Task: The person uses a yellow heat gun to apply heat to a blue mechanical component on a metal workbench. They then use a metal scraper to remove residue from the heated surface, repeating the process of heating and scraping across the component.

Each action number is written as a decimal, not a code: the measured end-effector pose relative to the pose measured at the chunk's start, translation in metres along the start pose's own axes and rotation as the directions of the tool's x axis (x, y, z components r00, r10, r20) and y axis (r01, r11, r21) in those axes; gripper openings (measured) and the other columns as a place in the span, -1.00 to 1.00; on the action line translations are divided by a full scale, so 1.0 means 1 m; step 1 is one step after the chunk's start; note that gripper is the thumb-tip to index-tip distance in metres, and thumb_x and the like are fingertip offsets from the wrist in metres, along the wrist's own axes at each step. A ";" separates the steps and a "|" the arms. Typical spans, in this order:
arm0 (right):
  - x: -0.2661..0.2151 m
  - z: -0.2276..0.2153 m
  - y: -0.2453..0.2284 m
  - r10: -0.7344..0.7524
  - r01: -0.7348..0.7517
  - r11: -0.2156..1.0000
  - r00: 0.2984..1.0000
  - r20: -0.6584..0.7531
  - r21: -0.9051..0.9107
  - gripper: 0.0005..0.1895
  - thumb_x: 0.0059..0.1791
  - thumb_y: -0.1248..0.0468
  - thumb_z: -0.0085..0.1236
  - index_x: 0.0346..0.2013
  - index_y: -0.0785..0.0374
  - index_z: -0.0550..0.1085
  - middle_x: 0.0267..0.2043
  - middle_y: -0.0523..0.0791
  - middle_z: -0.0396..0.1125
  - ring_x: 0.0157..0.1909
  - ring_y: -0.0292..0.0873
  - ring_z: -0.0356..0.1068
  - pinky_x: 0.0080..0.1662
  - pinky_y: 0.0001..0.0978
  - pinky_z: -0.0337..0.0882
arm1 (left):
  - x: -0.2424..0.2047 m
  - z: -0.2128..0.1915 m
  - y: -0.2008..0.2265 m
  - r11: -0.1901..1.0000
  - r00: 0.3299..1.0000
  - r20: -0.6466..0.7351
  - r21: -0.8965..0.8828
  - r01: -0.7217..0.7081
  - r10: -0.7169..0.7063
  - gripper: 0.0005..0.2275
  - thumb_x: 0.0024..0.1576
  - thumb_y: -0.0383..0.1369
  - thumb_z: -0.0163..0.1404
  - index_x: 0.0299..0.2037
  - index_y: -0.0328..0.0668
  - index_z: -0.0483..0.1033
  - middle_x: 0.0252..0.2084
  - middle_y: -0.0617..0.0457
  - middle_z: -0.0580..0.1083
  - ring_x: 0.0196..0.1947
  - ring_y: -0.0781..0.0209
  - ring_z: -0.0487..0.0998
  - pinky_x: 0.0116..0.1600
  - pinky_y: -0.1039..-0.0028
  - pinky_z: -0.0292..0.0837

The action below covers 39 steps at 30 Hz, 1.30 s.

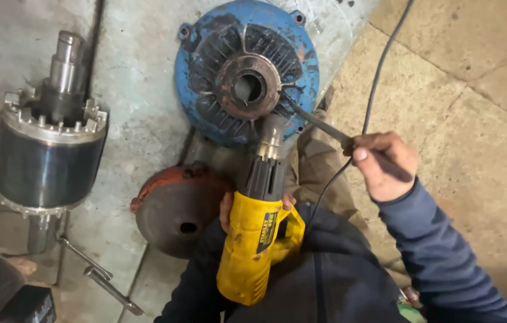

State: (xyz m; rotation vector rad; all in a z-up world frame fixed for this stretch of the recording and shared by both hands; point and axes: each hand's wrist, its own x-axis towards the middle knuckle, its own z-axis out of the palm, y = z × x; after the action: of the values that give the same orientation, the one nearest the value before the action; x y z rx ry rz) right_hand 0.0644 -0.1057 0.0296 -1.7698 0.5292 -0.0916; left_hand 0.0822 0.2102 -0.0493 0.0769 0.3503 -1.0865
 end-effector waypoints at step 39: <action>0.009 0.025 -0.034 0.139 -0.138 0.990 0.985 -0.103 0.016 -0.80 0.16 0.32 0.08 -0.26 0.36 0.29 -0.34 0.04 0.43 -0.38 -0.20 0.48 -0.20 -0.33 0.53 | -0.014 0.004 -0.020 0.994 0.996 -0.085 -0.111 0.021 -0.031 -0.04 0.21 0.27 -0.22 0.48 -0.64 -0.02 0.41 -0.51 0.20 0.43 -0.25 0.26 0.56 0.06 0.04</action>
State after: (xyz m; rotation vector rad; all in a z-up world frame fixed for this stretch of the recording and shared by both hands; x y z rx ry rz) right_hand 0.0914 -0.0808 0.0526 -1.7208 0.7243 -0.0892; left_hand 0.0593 0.2116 -0.0394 0.0219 0.4895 -1.0897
